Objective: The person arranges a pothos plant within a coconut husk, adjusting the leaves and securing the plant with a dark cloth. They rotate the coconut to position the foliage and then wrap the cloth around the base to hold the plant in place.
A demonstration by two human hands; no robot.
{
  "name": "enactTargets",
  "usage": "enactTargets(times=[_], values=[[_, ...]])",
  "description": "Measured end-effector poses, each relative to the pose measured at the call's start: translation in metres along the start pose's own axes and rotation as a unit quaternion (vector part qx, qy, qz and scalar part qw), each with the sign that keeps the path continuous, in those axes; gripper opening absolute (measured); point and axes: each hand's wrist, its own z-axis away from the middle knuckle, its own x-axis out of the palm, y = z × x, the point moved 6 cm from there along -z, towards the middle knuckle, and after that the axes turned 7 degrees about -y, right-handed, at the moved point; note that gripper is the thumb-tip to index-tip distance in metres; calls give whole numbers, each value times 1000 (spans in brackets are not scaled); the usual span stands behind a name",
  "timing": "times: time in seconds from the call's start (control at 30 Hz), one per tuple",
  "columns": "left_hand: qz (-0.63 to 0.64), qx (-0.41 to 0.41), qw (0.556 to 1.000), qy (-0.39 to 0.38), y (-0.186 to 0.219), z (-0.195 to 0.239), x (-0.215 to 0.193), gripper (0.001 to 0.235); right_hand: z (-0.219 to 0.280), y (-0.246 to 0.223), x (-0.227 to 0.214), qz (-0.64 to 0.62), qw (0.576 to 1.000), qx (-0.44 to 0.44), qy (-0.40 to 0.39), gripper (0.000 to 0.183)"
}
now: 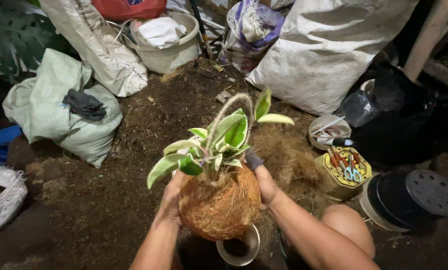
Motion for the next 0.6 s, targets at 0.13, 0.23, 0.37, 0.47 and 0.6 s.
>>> enactTargets(times=[0.13, 0.23, 0.37, 0.47, 0.6], values=[[76, -46, 996, -10, -26, -10, -9, 52, -1, 2, -1, 52, 998, 34, -22, 59], [91, -2, 993, -69, -27, -22, -5, 52, 1, 6, -3, -36, 997, 60, -21, 65], [144, 88, 984, 50, -3, -22, -9, 66, -10, -3, 7, -152, 978, 68, -124, 78], [44, 159, 985, 48, 13, -3, 0, 82, -15, 0, -31, -80, 993, 78, 39, 79], [105, 129, 986, -16, 10, -5, 23, 77, -30, -10, -56, 35, 997, -11, 71, 53]])
